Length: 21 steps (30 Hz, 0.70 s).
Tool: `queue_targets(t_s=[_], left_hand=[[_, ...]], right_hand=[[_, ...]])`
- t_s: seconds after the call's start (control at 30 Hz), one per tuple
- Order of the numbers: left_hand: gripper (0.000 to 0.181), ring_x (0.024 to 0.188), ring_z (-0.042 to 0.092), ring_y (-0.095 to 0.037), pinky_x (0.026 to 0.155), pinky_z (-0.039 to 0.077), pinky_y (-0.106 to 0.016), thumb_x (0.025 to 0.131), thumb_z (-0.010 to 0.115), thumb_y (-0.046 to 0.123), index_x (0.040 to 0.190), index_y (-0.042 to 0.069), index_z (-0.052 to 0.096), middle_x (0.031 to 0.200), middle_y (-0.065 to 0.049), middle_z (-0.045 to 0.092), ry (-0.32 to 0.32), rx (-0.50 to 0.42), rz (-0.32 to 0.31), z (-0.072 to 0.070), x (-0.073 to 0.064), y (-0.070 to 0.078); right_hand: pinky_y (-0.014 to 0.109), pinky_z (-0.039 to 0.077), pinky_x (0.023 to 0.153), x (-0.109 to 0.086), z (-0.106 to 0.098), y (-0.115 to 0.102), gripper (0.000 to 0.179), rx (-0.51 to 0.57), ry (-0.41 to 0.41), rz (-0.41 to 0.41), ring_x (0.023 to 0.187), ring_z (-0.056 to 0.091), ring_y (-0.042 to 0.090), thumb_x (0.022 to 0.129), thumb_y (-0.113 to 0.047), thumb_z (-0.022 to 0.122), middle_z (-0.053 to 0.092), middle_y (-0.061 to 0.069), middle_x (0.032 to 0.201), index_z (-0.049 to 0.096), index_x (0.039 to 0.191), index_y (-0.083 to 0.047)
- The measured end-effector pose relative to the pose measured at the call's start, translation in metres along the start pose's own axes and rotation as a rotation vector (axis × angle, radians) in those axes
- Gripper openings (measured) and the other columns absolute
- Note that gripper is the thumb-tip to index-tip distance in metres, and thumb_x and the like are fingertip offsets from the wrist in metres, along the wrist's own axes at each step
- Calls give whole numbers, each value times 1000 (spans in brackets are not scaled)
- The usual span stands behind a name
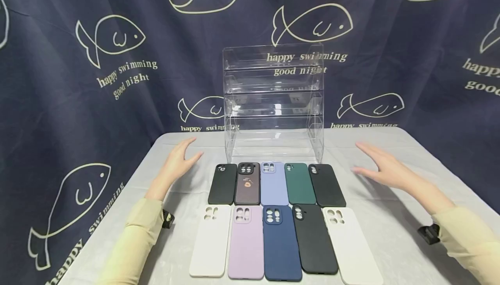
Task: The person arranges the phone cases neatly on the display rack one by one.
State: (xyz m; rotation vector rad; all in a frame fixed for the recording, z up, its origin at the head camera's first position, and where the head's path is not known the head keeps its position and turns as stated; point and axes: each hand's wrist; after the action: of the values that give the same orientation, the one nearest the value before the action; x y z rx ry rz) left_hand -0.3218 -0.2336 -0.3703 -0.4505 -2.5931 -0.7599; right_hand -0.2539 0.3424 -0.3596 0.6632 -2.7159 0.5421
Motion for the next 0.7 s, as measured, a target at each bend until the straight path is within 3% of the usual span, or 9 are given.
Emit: queue_targets(t_s=[0.2,0.5,0.7], left_hand=[[49,124,48,-36,110,36,-48,92,61,29,131,2,51,129,-19,57,-11,-162,-85,10,16,8],[45,116,56,-34,103,46,-44,91,63,23,128,0,53,126,-21,58,3,-392,-142,28,33,14],[45,114,58,-31,100,48,-41,90,63,25,129,5,54,126,-18,60,14,-545,-209,38,40,15]], right_hand=[[35,31,113,-9,3,-10,68,-12,53,-50,117,47,48,82,-27,72,50,28,132,45,134,5],[37,46,88,-26,13,-22,56,-40,73,-47,103,61,32,78,-26,75,65,16,117,58,123,2],[26,54,79,-36,20,-33,50,10,57,-52,95,64,26,77,-24,77,68,10,112,62,118,0]])
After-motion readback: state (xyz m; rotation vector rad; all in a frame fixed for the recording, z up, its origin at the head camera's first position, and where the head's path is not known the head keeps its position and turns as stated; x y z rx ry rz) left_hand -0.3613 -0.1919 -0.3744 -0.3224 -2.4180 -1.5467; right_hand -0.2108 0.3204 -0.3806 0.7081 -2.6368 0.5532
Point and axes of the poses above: each hand's wrist, its own x-axis towards the middle knuckle, its own z-axis out of the palm, y = z × x
